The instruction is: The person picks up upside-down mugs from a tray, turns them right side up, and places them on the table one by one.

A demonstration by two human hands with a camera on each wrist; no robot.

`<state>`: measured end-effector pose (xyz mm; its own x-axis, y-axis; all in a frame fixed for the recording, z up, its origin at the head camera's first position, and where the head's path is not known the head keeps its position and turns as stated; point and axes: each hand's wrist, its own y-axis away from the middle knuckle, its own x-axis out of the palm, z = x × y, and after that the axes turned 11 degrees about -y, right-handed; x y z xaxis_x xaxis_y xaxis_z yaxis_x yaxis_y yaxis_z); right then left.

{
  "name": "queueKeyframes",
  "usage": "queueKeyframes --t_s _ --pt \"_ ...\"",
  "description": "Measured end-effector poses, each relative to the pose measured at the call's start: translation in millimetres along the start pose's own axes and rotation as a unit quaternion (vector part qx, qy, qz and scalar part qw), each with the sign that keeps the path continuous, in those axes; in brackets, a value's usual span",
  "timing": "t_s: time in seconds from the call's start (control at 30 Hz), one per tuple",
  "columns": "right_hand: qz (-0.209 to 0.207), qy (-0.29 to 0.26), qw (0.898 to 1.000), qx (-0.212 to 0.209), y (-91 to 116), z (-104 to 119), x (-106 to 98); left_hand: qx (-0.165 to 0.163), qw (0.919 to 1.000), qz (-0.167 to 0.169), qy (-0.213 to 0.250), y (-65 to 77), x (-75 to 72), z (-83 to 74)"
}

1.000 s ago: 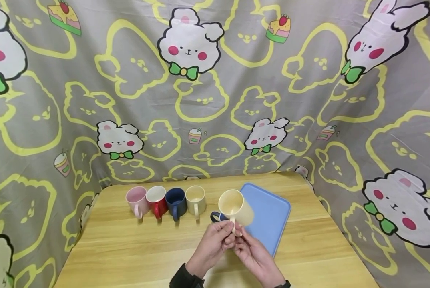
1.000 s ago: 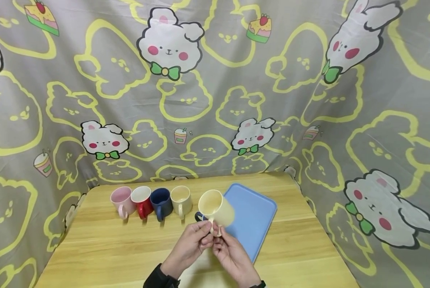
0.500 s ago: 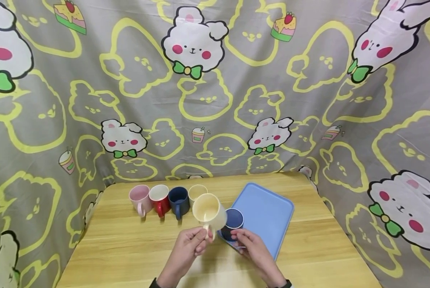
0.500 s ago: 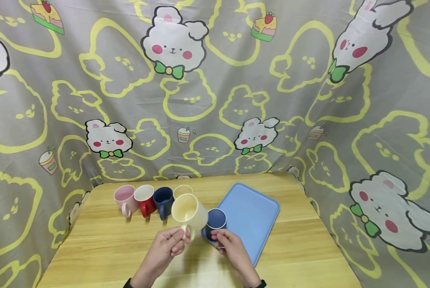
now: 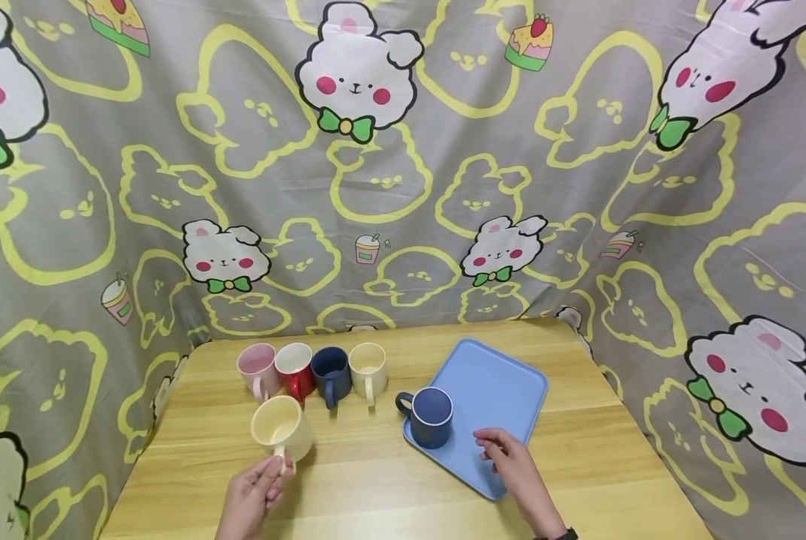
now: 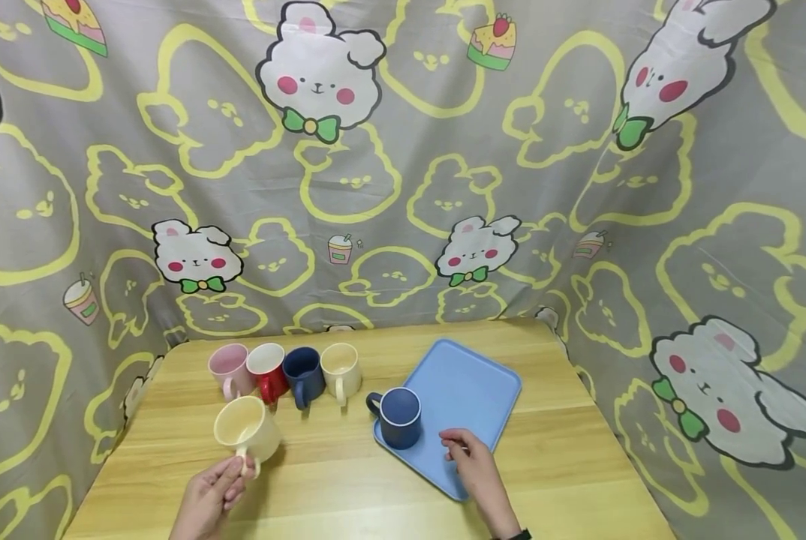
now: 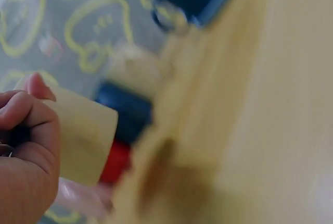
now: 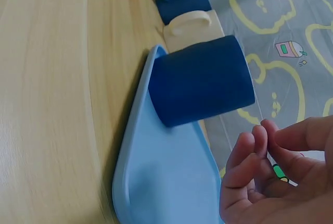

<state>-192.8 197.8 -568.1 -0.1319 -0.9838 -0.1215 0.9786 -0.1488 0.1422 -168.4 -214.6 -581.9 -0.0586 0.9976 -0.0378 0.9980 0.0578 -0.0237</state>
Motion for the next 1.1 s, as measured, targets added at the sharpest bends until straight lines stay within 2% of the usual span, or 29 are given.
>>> queueKeyframes --t_s 0.13,0.23,0.33,0.43,0.57,0.67,0.83,1.1 --pt "-0.009 0.031 0.999 -0.019 0.0 -0.3 -3.3 0.004 0.9991 -0.03 -0.029 0.5 -28.0 24.9" --pt "-0.015 0.077 0.996 -0.049 -0.5 -2.0 -6.8 0.008 0.9992 -0.034 -0.02 -0.3 -44.4 40.3" --pt "-0.027 0.157 0.983 -0.095 -2.8 -6.9 -10.5 0.009 0.9994 -0.033 0.0 -4.4 -54.5 48.9" --pt "-0.044 0.237 0.962 -0.13 -5.0 -13.4 -13.5 -0.002 0.9991 -0.043 0.002 -11.7 -58.1 49.9" --pt "-0.056 0.291 0.944 -0.143 -5.4 -19.6 -16.4 -0.018 0.9984 -0.054 0.0 -23.0 -58.5 46.1" --pt "-0.06 0.308 0.937 -0.153 -5.0 -23.0 -18.8 -0.021 0.998 -0.059 0.011 -28.1 -59.1 43.5" --pt "-0.07 0.315 0.933 -0.159 -3.1 -27.9 -23.1 -0.024 0.9975 -0.064 0.018 -34.0 -61.7 42.4" --pt "-0.08 0.299 0.937 -0.159 -4.1 -36.1 -20.5 -0.051 0.9963 -0.065 0.023 -40.8 -71.3 37.2"
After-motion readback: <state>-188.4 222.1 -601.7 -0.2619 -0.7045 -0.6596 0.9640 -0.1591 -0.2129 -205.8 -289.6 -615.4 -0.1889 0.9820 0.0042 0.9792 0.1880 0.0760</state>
